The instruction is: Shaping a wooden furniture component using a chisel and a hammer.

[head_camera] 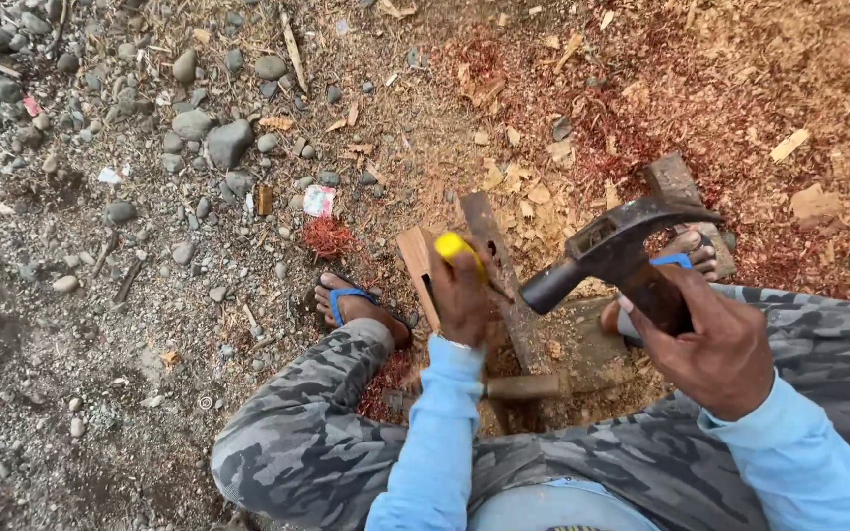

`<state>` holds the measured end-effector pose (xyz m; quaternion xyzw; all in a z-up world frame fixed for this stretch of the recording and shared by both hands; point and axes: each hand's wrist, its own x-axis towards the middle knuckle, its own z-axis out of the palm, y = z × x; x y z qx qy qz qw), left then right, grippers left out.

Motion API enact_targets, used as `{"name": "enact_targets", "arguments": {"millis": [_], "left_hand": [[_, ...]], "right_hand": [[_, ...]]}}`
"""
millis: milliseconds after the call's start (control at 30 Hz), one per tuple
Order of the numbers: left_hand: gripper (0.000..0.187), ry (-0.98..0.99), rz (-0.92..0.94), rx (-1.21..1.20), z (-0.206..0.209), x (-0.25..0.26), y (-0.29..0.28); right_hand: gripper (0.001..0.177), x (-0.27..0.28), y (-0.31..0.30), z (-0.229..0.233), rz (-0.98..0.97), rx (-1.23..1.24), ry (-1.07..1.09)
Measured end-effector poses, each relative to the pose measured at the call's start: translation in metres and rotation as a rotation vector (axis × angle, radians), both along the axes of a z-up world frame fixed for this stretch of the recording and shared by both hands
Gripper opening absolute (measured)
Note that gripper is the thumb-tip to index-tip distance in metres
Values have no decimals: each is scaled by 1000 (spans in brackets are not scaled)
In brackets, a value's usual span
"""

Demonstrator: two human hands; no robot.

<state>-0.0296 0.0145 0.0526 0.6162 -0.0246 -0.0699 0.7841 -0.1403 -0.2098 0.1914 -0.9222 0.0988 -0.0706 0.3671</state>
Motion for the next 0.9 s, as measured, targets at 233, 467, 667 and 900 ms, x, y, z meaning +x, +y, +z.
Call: {"name": "enact_targets", "arguments": {"millis": [233,467,667,900], "left_hand": [[23,36,95,106,-5,55,0],[27,-79,-49,70,-12,47,-10],[35,35,-83,179,-71,46,-15],[41,144,14,338,-46,51,-34]], "right_hand": [[52,-1,-4,-12,31,-40,-119],[44,-2,0,-7,-9,-42,-59],[43,3,-3,-10,-13,-56,-29],[47,-1,-3,-15,-45,-110,-28]]}}
